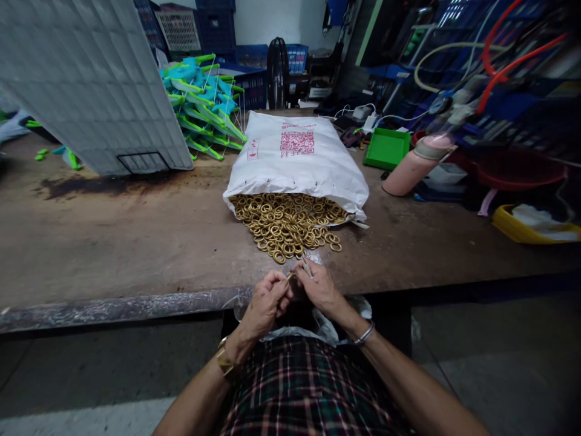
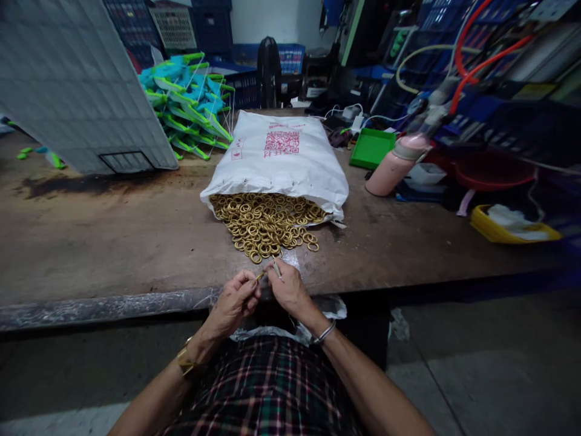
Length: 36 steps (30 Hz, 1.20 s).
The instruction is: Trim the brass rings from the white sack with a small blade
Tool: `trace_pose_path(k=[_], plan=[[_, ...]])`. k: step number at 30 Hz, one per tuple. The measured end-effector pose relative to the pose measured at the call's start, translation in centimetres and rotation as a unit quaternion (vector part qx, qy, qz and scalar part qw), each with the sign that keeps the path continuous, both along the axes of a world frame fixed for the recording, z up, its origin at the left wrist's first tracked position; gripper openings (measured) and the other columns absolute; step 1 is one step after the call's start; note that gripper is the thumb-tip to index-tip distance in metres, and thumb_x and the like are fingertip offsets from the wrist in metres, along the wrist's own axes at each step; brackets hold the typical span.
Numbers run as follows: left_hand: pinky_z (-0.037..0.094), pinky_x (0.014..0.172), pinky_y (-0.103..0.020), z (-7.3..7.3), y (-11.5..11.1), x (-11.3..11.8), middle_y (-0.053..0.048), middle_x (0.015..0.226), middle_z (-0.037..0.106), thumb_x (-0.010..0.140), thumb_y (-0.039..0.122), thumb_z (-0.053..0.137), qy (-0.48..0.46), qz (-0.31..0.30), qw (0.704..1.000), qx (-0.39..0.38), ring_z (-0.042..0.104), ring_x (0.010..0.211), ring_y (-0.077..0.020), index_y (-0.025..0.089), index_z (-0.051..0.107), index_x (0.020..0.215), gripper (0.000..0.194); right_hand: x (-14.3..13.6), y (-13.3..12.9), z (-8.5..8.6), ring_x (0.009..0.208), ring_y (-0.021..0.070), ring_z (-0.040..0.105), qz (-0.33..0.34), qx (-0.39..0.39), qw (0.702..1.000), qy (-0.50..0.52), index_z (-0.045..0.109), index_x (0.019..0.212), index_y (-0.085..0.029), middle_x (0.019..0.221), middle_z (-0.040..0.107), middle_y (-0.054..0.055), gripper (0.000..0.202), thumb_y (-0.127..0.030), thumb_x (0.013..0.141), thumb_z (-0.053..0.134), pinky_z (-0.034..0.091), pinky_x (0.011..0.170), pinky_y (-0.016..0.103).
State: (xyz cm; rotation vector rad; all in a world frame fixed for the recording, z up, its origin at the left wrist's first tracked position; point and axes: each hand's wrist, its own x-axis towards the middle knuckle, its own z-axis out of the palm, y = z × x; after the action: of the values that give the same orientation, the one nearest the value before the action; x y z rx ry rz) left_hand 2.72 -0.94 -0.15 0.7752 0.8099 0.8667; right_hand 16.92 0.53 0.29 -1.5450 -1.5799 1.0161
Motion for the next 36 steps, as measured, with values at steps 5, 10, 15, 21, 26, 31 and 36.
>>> trace_pose_path(k=[5,10,15,21,26,31,36], plan=[[0.021,0.035,-0.014,0.2,0.1,0.0,0.005,0.063,0.05,0.075,0.043,0.058,0.011,0.013,1.0,0.003,0.035,0.041,-0.0022,0.018,0.044,0.077,0.029,0.6,-1.0,-0.5,0.053,0.0106,0.04,0.131,0.069,0.977,-0.156,0.047,0.069,-0.02,0.057,0.047,-0.003,0.013,-0.014,0.076,0.038,0.029,0.053,0.022],[0.021,0.035,-0.014,0.3,0.1,0.1,0.005,0.062,0.05,0.075,0.045,0.057,0.031,0.014,0.999,0.006,0.034,0.04,-0.0025,0.018,0.043,0.077,0.03,0.6,-1.2,-0.6,0.056,0.0116,0.043,0.149,0.08,0.96,-0.224,0.049,0.074,-0.019,0.06,0.051,-0.001,0.015,-0.01,0.073,0.038,0.028,0.056,0.023],[0.022,0.037,-0.015,0.4,-0.1,0.1,0.006,0.059,0.047,0.075,0.049,0.055,0.07,0.011,0.997,0.033,0.033,0.04,-0.0028,0.018,0.042,0.076,0.033,0.7,-0.9,-0.1,0.055,0.0115,0.043,0.174,0.055,0.953,-0.241,0.052,0.077,-0.019,0.061,0.053,-0.001,0.017,-0.01,0.075,0.038,0.027,0.055,0.023],[0.023,0.039,-0.016,0.3,-0.5,-0.2,0.007,0.053,0.042,0.074,0.049,0.056,0.107,0.0,0.993,0.042,0.032,0.041,-0.0032,0.018,0.044,0.073,0.034,0.7,-1.4,1.5,0.061,0.0148,0.052,0.204,0.019,0.924,-0.324,0.055,0.089,-0.018,0.069,0.061,0.004,0.023,-0.01,0.074,0.039,0.028,0.056,0.025],[0.021,0.039,-0.015,0.6,-1.0,-0.4,0.007,0.054,0.042,0.077,0.043,0.057,0.025,-0.032,0.999,-0.002,0.031,0.041,-0.0031,0.019,0.043,0.075,0.028,1.5,-0.9,1.2,0.065,0.0159,0.056,0.121,-0.006,0.912,-0.392,0.055,0.095,-0.017,0.075,0.064,0.005,0.027,-0.011,0.074,0.039,0.028,0.057,0.025],[0.023,0.038,-0.016,1.8,-0.9,-0.3,0.004,0.059,0.047,0.078,0.039,0.057,-0.079,-0.059,0.994,-0.051,0.031,0.041,-0.0031,0.018,0.047,0.075,0.024,5.4,1.1,0.8,0.068,0.0159,0.056,-0.055,-0.025,0.9,-0.431,0.055,0.097,-0.017,0.08,0.065,0.007,0.024,-0.013,0.081,0.038,0.028,0.058,0.025],[0.027,0.04,-0.016,1.8,-0.3,0.0,0.0,0.059,0.049,0.08,0.04,0.054,-0.09,-0.043,0.99,-0.1,0.038,0.046,-0.0044,0.013,0.054,0.078,0.028,8.4,3.1,0.7,0.073,0.0173,0.058,-0.162,-0.046,0.881,-0.442,0.052,0.097,-0.017,0.084,0.064,0.007,0.02,-0.029,0.085,0.04,0.028,0.058,0.026]])
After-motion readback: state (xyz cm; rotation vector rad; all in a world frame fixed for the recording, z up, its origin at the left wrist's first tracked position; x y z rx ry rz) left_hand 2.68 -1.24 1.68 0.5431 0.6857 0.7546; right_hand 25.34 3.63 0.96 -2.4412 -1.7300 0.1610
